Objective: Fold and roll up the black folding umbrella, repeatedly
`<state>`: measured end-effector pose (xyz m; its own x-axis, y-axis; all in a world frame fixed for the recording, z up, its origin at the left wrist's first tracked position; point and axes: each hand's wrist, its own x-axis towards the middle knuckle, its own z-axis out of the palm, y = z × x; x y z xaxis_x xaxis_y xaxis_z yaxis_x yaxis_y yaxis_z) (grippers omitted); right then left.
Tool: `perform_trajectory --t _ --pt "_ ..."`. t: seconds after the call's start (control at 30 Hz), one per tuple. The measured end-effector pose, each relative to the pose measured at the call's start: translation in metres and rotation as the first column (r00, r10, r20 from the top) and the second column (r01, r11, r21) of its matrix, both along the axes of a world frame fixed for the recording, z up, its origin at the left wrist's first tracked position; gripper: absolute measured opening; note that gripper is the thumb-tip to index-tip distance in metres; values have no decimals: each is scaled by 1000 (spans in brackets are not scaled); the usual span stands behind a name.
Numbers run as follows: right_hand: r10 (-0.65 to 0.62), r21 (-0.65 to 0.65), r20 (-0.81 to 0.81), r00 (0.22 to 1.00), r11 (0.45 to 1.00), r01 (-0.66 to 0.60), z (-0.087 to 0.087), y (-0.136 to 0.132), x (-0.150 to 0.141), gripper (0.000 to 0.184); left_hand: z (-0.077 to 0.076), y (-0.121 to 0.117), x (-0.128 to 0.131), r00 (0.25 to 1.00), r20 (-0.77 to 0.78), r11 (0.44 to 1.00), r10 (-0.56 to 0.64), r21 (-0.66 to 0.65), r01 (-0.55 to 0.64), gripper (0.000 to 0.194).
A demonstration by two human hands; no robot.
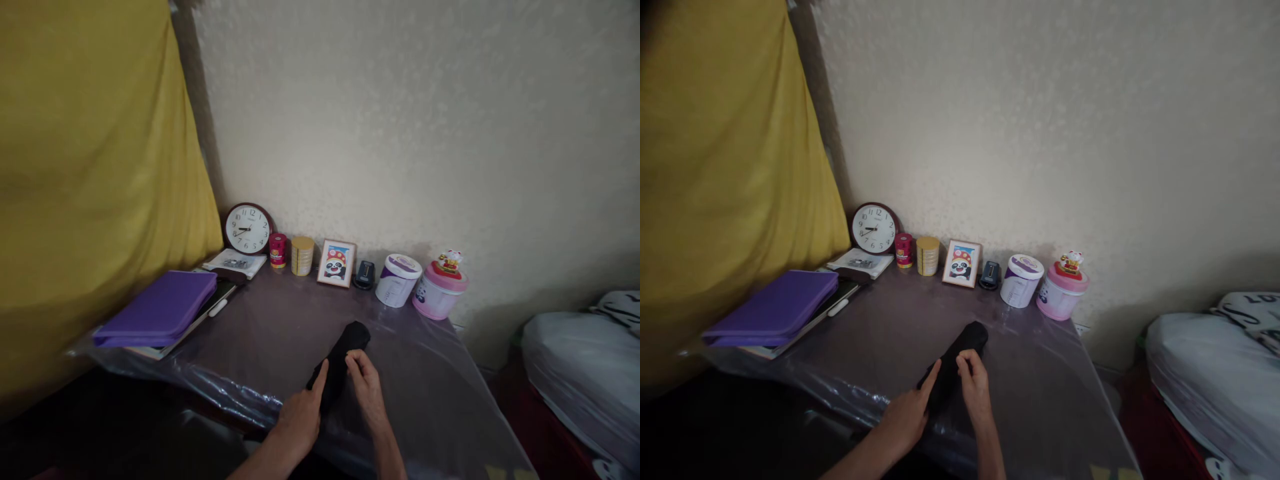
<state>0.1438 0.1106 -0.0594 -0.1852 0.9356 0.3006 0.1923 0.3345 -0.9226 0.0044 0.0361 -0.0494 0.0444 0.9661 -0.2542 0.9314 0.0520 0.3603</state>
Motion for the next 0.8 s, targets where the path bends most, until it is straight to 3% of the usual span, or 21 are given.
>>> perform_trajectory --t 0.23,0.63,0.8 --pt "47 23 132 990 998 -51 0 8 -2 23 6 0 1 999 -44 1000 -14 -2 14 81" --pt "-141 235 402 904 971 47 3 20 -15 17 6 -4 0 995 -88 999 -36 25 38 81" --pt "-201 273 401 894 957 93 6 15 -19 18 6 -8 -6 997 -77 999 -26 44 30 83"
